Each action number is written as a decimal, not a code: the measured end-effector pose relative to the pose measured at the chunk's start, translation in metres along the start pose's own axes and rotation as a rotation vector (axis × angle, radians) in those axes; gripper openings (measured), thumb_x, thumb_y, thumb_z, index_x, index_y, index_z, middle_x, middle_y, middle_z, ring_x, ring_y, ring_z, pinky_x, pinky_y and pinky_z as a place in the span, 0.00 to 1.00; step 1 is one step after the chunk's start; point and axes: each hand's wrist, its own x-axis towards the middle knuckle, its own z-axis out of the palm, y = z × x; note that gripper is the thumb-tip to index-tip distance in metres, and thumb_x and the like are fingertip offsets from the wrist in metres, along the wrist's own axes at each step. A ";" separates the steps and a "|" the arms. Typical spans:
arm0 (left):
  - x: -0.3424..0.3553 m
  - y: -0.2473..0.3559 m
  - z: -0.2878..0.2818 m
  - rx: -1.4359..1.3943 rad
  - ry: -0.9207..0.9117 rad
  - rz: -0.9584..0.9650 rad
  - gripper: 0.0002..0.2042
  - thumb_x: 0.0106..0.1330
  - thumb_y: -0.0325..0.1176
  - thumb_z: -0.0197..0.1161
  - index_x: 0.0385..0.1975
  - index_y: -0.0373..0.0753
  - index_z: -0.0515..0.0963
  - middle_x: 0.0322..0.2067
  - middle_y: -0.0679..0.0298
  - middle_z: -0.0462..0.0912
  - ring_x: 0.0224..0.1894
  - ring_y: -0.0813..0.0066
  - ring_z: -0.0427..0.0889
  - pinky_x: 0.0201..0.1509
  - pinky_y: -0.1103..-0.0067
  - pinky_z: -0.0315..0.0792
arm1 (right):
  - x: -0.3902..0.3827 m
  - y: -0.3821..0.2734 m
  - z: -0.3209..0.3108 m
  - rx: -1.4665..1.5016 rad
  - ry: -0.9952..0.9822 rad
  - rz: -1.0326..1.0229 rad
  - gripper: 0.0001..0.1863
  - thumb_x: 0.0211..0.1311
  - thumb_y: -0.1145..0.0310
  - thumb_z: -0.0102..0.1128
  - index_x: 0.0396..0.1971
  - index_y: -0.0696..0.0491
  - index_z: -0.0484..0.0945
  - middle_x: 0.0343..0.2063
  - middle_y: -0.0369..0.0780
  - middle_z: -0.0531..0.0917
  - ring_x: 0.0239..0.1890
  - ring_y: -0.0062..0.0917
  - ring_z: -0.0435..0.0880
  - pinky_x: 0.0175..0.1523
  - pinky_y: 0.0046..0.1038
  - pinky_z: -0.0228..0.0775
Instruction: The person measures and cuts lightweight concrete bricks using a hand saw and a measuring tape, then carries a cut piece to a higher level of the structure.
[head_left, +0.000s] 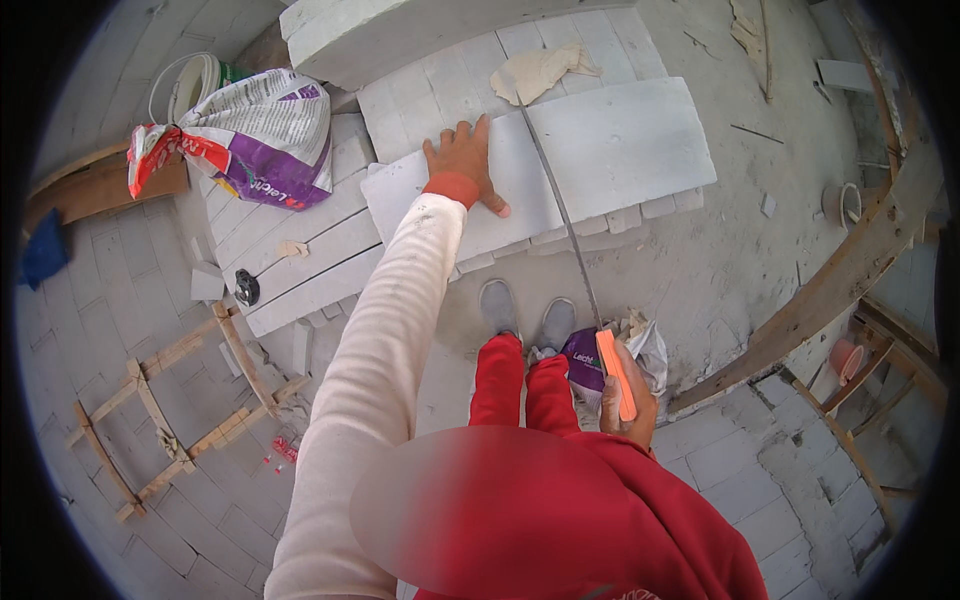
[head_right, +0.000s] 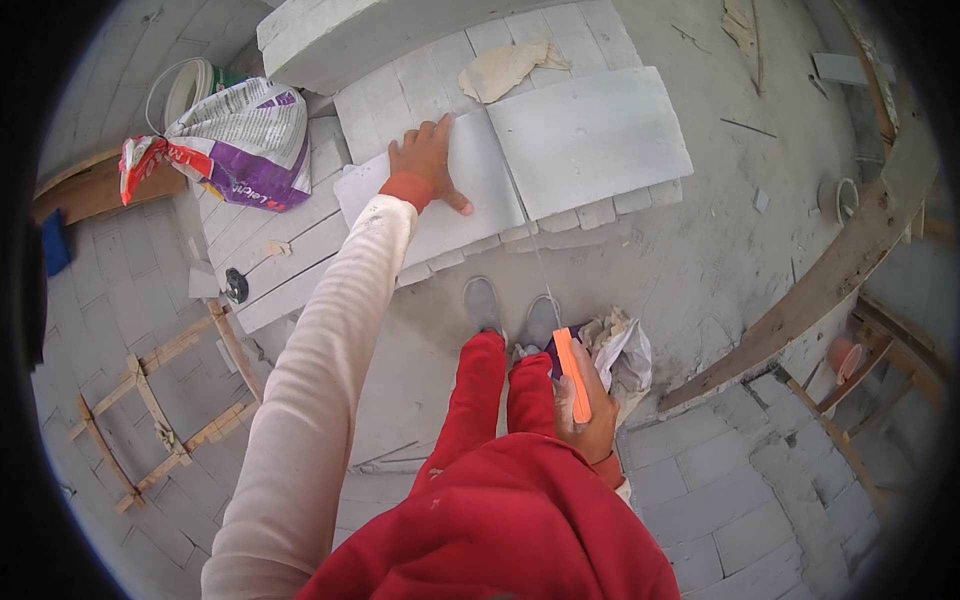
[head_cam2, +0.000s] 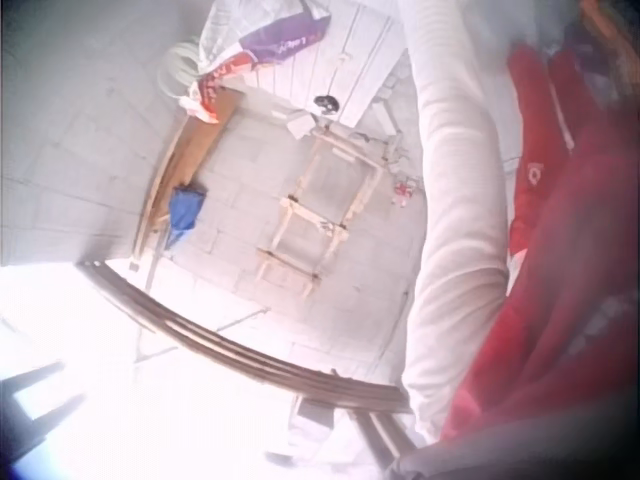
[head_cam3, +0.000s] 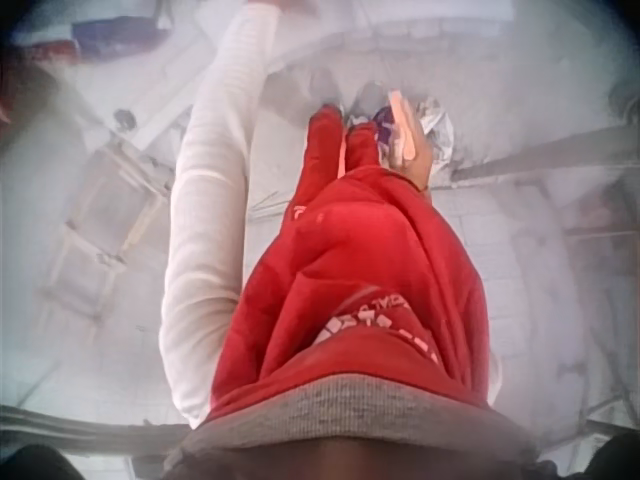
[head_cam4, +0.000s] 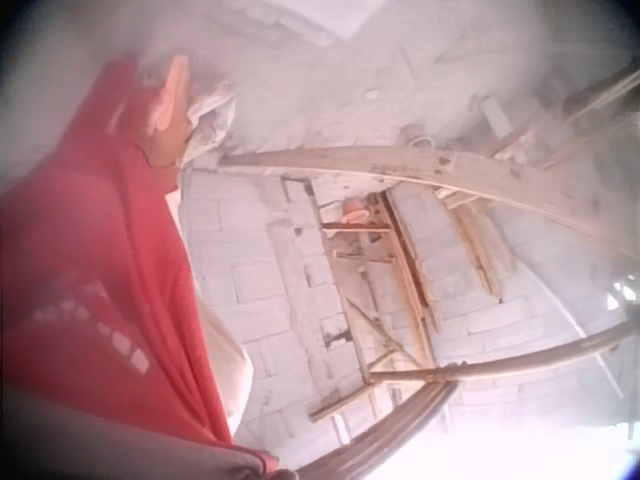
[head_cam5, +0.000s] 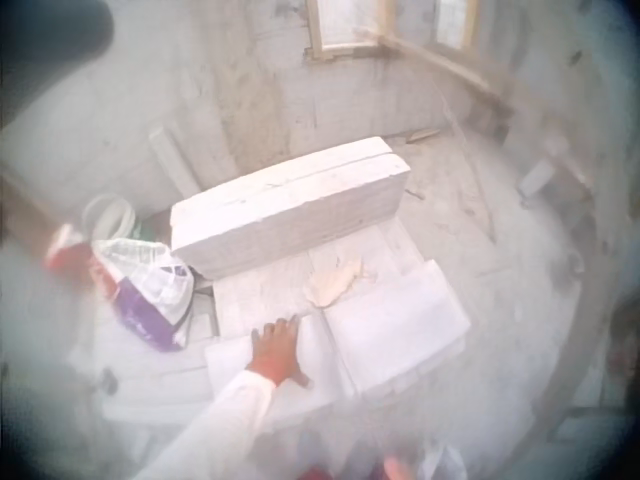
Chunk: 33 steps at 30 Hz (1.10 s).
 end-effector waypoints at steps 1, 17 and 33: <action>0.000 0.006 0.001 0.007 0.004 0.006 0.75 0.22 0.54 0.91 0.79 0.51 0.49 0.71 0.62 0.64 0.75 0.54 0.60 0.77 0.47 0.52 | 0.010 -0.004 0.006 0.003 -0.017 0.047 0.23 0.75 0.65 0.54 0.65 0.60 0.73 0.51 0.54 0.85 0.45 0.45 0.89 0.49 0.36 0.80; -0.005 -0.001 0.008 -0.031 0.061 0.003 0.72 0.22 0.49 0.92 0.77 0.50 0.54 0.66 0.61 0.70 0.72 0.54 0.65 0.73 0.48 0.57 | 0.063 -0.002 0.030 0.006 -0.106 0.152 0.23 0.75 0.65 0.55 0.64 0.59 0.74 0.52 0.54 0.85 0.45 0.42 0.90 0.50 0.38 0.80; -0.005 0.009 -0.004 -0.006 0.000 -0.020 0.72 0.22 0.48 0.92 0.77 0.52 0.53 0.69 0.64 0.68 0.74 0.56 0.64 0.74 0.46 0.58 | 0.003 -0.004 0.001 -0.012 -0.098 0.154 0.25 0.77 0.59 0.51 0.66 0.58 0.72 0.54 0.52 0.84 0.43 0.44 0.89 0.47 0.34 0.82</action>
